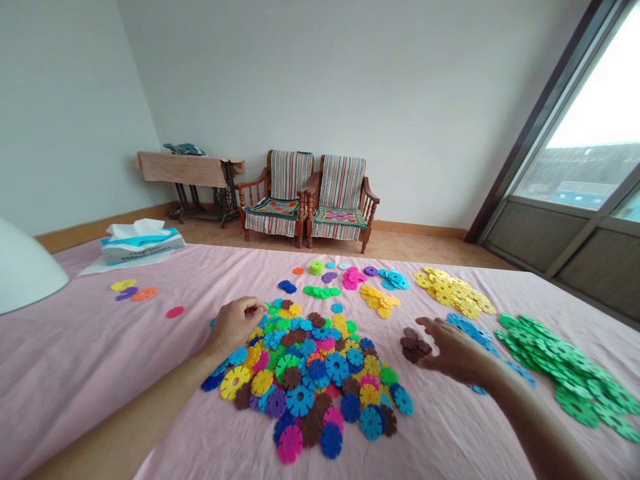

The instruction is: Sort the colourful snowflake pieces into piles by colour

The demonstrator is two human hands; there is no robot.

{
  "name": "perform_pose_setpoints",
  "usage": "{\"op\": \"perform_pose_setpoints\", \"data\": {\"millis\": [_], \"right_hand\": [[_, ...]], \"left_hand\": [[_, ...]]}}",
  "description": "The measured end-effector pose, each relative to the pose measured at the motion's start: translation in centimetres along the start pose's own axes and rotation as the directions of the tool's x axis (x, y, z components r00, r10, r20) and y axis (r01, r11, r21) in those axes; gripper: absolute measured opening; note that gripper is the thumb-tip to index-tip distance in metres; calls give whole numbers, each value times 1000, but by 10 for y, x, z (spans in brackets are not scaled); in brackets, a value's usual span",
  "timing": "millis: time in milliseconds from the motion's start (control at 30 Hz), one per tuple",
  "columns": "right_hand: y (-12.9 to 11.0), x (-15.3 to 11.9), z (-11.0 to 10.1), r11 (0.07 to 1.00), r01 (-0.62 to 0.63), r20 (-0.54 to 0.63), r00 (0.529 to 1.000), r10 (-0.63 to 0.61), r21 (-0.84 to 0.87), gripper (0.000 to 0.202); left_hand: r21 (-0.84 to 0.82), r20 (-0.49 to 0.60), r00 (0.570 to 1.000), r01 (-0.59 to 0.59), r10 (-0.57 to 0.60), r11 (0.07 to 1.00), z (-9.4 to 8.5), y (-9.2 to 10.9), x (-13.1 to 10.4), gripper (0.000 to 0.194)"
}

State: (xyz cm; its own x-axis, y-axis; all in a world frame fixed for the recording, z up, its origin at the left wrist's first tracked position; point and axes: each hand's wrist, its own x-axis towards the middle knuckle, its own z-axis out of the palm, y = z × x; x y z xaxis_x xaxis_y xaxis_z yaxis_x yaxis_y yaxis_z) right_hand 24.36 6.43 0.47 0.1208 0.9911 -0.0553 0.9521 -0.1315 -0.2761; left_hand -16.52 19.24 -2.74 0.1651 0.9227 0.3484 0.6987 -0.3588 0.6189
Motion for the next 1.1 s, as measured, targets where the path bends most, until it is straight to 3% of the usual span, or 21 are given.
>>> {"op": "perform_pose_setpoints", "data": {"millis": [133,367,500,633,833,1100], "right_hand": [[-17,-6,-2,996,-2,68,998,8,-94,69],[-17,-1,3,995,-22,-26,999,20,-93,61],[-31,-6,-4,993,32,-72,997,-40,-110,49],[-59,-11,3,990,139,-85,987,-137,19,21],[-80,-16,18,931,317,-35,948,-316,181,25],[-84,-20,13,924,269,22,958,-286,273,15]], "left_hand": [[-4,0,1000,1,-1,1000,-1,2,0,24],[-7,6,1000,-5,5,1000,-1,0,1,24],[-7,9,1000,-3,3,1000,0,0,1,25],[-6,10,1000,2,-2,1000,-1,1,1,24],[-18,11,1000,-1,1,1000,-1,0,0,23],[-28,16,1000,13,-13,1000,-1,0,0,23]]}}
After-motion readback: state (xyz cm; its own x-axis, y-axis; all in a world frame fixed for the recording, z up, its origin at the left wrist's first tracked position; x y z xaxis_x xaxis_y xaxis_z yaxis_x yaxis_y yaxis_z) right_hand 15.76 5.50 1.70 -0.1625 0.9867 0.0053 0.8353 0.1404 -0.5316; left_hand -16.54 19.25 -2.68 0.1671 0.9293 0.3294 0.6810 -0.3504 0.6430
